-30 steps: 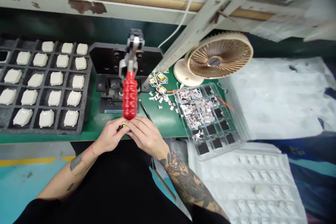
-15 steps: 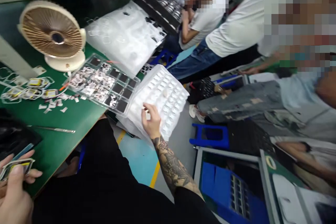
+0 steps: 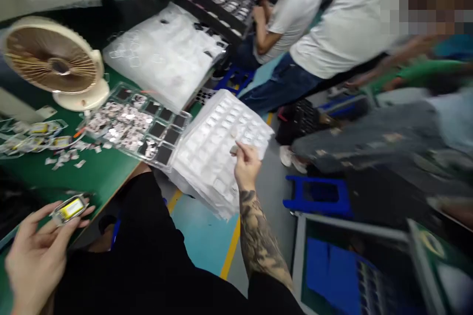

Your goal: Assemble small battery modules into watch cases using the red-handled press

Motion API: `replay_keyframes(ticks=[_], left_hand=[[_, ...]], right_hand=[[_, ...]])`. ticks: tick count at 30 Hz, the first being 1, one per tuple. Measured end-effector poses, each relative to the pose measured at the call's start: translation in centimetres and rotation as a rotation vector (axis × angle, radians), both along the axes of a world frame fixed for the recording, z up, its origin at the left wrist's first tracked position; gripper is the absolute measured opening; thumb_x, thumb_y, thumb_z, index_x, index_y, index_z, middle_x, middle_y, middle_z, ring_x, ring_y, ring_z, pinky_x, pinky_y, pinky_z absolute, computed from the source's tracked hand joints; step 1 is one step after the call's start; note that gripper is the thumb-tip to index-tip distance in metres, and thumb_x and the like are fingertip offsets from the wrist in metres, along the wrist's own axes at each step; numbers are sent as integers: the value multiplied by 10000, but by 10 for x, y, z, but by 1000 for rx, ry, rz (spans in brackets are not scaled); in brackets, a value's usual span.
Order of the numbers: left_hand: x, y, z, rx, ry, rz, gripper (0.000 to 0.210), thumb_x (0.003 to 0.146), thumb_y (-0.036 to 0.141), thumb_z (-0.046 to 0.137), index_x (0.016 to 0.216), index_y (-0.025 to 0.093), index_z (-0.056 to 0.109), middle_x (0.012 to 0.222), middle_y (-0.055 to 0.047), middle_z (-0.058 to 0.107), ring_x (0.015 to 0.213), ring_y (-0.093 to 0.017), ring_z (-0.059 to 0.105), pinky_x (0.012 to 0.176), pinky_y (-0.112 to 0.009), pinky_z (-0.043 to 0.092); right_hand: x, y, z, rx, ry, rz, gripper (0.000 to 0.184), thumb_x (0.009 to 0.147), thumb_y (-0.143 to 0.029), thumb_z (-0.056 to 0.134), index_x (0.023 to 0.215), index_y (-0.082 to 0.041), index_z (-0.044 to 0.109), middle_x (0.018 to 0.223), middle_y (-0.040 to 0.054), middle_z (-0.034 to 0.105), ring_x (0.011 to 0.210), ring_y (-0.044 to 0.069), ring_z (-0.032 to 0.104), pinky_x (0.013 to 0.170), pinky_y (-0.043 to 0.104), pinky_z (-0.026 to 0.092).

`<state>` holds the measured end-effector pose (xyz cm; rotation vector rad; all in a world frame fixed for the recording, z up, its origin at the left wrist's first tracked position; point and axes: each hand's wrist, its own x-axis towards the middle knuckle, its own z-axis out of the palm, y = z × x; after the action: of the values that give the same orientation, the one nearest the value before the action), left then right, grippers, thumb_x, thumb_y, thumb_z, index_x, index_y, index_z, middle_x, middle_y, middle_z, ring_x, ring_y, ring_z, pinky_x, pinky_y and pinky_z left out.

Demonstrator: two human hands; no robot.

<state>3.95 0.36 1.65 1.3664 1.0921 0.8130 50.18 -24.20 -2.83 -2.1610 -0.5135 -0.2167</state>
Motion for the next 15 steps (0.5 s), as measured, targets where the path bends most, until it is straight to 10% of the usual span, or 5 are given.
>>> replay_keyframes(ticks=[5,9,15], left_hand=[[18,-8,17,-156,-94,93,631,911,418,926,1422,169,652,1197,-147,870,1033,-318,879,816,-331,739],[3,-8,17,-156,-107,128,582,961,430,862,1430,147,665,1160,-153,872,1008,-309,880,764,-310,712],[-28,-16,22,-138,-137,170,546,972,394,832,1452,174,693,1216,-124,870,970,-274,872,839,-355,725]], right_hand=[[-113,106,35,381,164,539,205,1031,-288,740,1212,-276,835,1338,105,707,1145,239,749,880,387,691],[-213,178,49,367,405,1115,310,1039,-203,735,1323,-303,808,1331,102,745,1195,232,762,911,353,700],[-292,237,56,421,330,1485,392,1022,-136,747,1368,-317,780,1338,90,796,1216,256,769,1031,453,676]])
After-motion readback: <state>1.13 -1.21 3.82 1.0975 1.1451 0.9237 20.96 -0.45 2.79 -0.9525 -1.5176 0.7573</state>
